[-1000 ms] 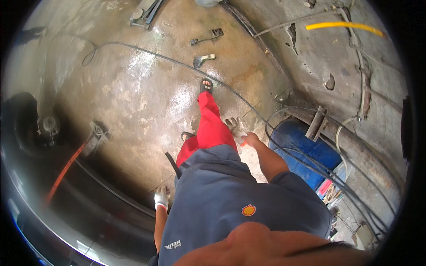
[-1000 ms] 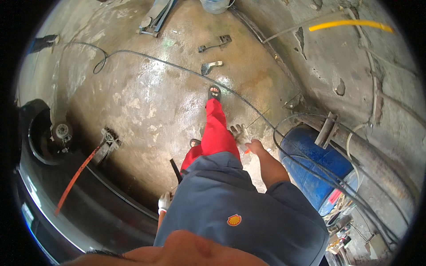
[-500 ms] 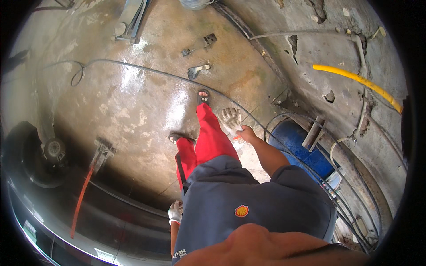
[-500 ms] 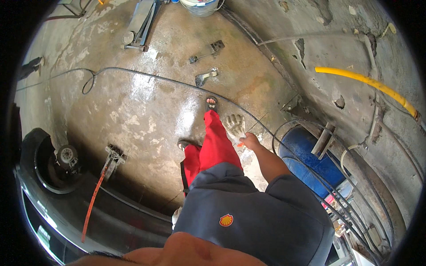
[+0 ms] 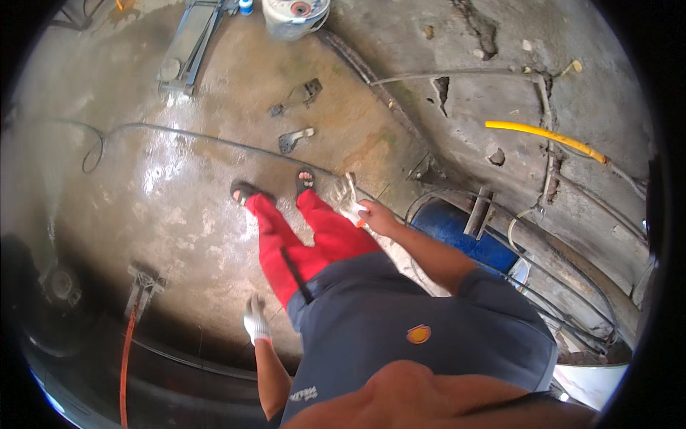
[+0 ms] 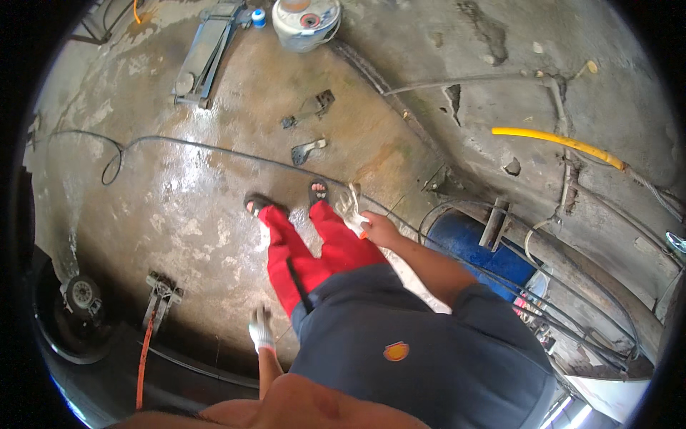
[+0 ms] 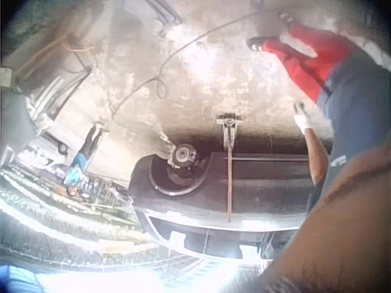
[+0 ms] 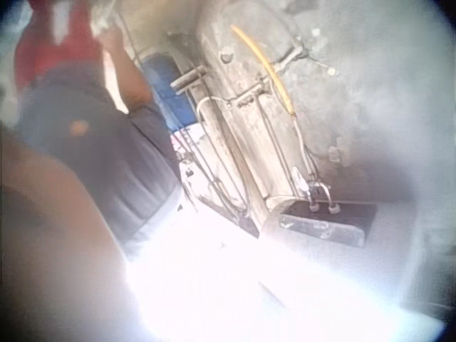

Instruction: The person handles a small black component with wires, then places it on a disassembled engine block. They put on gloves, walk through the garage, and pick up a metal part from the floor. The person returns to the engine block and uses a wrench on it.

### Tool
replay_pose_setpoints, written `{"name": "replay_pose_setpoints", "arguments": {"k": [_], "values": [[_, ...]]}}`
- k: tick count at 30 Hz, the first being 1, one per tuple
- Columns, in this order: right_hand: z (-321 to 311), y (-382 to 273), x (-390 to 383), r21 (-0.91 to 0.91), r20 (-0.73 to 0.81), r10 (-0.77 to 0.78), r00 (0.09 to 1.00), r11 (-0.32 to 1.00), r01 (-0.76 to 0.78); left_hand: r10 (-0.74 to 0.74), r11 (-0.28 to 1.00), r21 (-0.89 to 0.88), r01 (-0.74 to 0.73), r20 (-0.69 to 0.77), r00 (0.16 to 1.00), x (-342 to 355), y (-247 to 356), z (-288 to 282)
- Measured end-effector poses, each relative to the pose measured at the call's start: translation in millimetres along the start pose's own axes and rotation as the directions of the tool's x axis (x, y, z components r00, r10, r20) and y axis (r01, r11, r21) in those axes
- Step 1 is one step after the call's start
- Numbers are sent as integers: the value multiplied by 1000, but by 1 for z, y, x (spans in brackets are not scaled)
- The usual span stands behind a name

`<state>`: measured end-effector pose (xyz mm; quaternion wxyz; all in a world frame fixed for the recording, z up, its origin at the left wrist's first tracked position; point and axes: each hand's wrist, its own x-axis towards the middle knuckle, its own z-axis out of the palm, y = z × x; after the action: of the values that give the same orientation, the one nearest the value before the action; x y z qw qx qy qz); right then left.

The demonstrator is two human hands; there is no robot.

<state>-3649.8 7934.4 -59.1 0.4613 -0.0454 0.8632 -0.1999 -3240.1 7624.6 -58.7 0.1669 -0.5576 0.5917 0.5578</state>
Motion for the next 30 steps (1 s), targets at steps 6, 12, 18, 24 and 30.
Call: {"name": "replay_pose_setpoints", "arguments": {"k": [6,12,18,24,30], "values": [[-2,-103,0,107,26,-106,994,989,102,224,974,-53,-219,326,918,162,160,73],[1,-87,65,-73,-43,-21,999,997,18,216,942,153,-299,405,888,250,192,104],[19,-28,157,-81,52,-75,996,994,79,210,795,494,-353,321,923,349,196,163],[-6,19,225,-149,73,-204,976,966,213,60,657,723,-213,232,971,499,214,278],[-84,35,266,-159,123,-135,983,975,154,443,431,833,-347,140,886,651,266,391]]}}
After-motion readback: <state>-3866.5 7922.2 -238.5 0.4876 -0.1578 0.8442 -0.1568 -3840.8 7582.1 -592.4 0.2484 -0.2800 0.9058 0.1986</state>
